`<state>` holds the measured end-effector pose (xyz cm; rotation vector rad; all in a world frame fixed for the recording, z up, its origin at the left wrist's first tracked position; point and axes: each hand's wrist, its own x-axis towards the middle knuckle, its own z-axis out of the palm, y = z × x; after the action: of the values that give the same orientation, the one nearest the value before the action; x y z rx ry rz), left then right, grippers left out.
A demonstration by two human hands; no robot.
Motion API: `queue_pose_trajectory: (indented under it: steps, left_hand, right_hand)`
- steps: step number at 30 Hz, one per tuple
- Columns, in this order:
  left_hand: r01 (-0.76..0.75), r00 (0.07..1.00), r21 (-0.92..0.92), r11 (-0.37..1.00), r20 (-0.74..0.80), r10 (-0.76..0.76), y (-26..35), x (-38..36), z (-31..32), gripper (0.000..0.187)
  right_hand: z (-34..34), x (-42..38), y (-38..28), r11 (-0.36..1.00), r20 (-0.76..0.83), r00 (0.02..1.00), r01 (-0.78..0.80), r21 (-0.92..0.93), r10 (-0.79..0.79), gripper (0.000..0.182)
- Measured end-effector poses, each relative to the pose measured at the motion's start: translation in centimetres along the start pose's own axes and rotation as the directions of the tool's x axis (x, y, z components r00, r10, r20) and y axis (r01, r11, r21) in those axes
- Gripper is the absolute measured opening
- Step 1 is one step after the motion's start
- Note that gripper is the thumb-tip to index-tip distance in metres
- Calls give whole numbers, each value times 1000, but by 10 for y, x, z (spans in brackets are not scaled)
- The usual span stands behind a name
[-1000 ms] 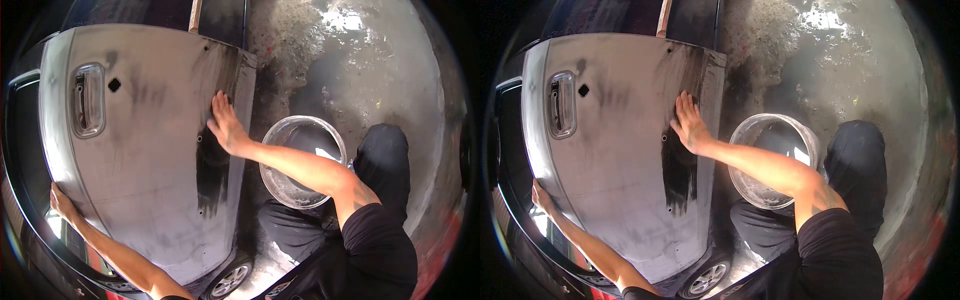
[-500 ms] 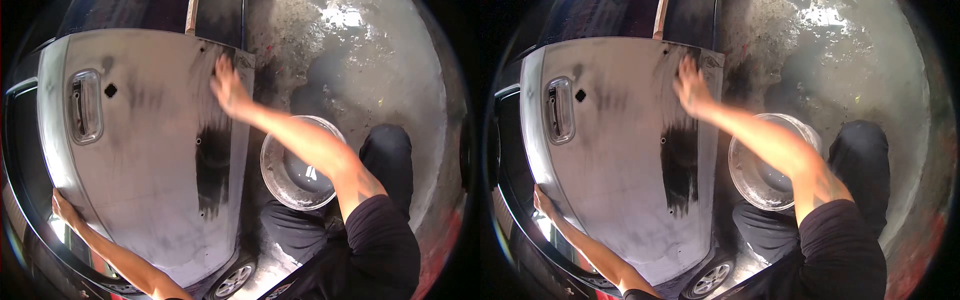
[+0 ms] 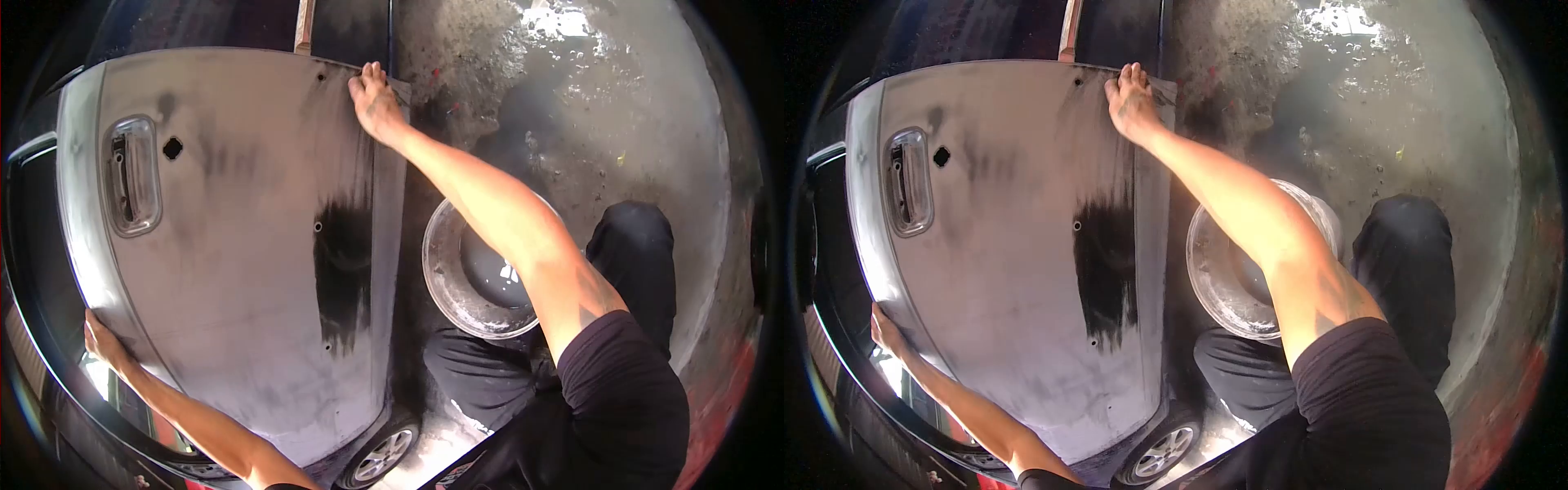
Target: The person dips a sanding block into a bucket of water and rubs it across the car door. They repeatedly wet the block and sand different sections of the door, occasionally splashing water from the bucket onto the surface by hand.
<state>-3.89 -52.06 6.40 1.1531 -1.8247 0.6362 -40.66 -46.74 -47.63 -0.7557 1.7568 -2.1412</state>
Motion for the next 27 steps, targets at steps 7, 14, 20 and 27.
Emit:
queue_pose_trajectory:
  steps: [7, 14, 20, 27]
  left_hand:
    - [-17, 997, -10, 1000, 71, 17, -2, 6, -1, 57]
    - [-50, 999, 43, 998, 17, 49, -2, 4, -4, 58]
    - [6, 999, -54, 999, 31, -5, -16, 15, 1, 58]
    - [-6, 1000, -13, 1000, 24, 6, -1, -2, -3, 58]
  right_hand:
    - [39, -128, -1, 988, 103, 986, 136, -68, -128, 70]
    - [15, -51, 10, 998, -57, 997, 59, 19, -58, 71]
    - [-3, -46, 12, 995, 17, 996, 90, -34, -90, 68]
    - [24, -120, -1, 998, 130, 990, 64, -6, -63, 67]
